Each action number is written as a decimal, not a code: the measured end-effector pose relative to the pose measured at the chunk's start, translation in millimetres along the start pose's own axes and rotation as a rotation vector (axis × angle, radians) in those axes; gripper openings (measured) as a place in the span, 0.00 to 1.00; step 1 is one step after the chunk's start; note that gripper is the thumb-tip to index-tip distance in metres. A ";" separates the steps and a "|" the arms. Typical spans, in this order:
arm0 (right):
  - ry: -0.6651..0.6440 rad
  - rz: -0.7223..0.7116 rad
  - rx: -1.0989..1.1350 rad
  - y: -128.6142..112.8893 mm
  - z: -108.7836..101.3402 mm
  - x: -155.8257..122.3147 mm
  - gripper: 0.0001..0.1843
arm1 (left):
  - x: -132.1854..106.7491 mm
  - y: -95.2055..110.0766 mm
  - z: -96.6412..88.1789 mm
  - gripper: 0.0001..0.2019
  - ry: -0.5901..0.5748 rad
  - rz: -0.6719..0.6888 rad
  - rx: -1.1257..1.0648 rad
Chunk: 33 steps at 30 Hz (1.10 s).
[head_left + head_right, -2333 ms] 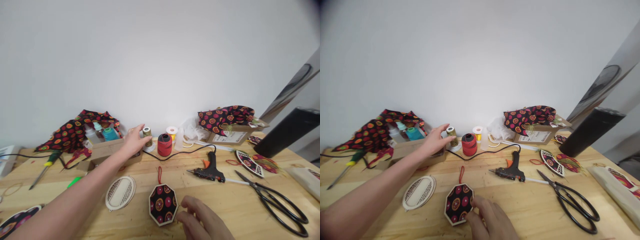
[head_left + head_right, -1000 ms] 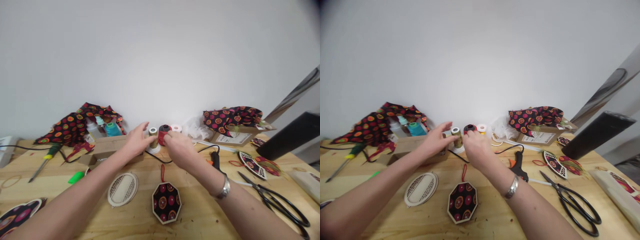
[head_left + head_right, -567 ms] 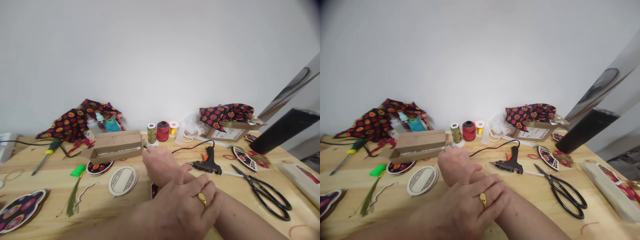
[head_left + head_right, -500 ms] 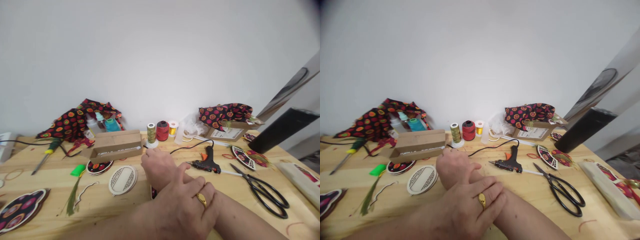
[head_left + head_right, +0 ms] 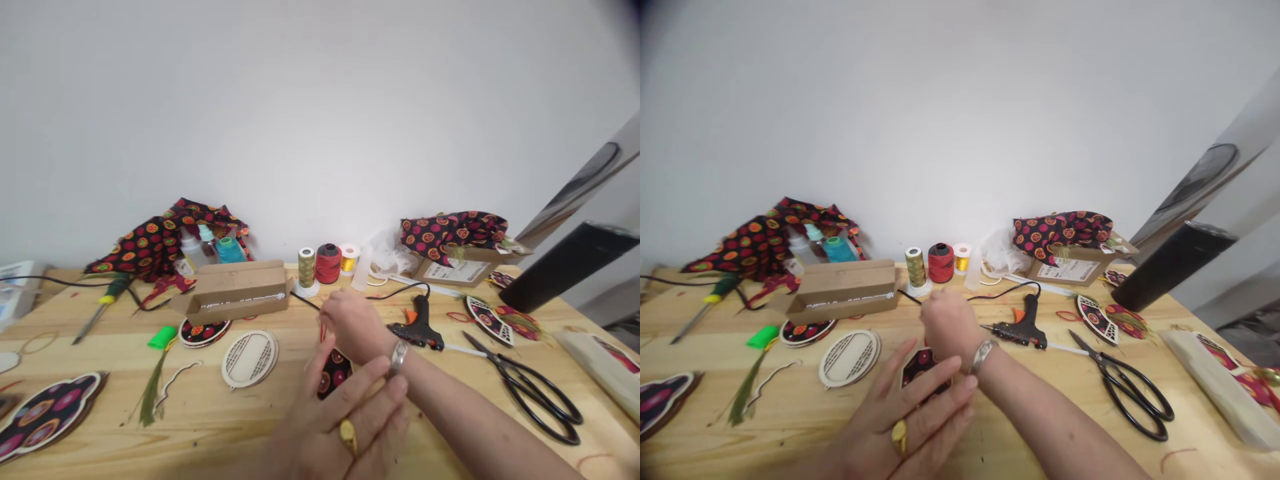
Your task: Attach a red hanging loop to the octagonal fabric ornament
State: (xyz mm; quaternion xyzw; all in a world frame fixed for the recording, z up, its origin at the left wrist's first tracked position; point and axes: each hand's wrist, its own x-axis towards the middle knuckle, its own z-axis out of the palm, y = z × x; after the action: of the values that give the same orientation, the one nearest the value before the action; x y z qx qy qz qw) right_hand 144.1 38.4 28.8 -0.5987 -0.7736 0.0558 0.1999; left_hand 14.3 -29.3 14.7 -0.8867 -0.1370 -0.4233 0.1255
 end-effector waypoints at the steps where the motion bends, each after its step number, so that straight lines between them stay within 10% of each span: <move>1: -0.032 -0.018 -0.019 3.9 -1.2 11.1 0.10 | -8.0 1.1 2.3 0.14 0.010 -0.011 0.001; 5: -0.086 0.043 -0.065 12.3 13.3 43.5 0.10 | -31.0 0.5 5.0 0.16 0.117 -0.147 -0.034; 10: -0.148 0.136 -0.118 11.7 38.1 57.5 0.09 | -40.5 -10.4 -8.7 0.10 -0.062 -0.124 -0.042; 20: -0.143 0.193 -0.063 8.1 51.8 61.9 0.08 | -58.2 -13.2 -3.7 0.09 -0.057 -0.164 -0.050; 33: 0.040 0.226 0.630 1.0 -8.8 64.3 0.09 | -56.9 -12.6 -3.0 0.09 -0.061 -0.206 -0.060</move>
State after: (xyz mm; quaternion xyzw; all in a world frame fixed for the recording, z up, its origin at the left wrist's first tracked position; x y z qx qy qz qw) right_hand 135.3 98.3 52.1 -0.5904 -0.6430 0.3021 0.3830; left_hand -26.7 -26.4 -26.8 -0.8838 -0.2186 -0.4105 0.0505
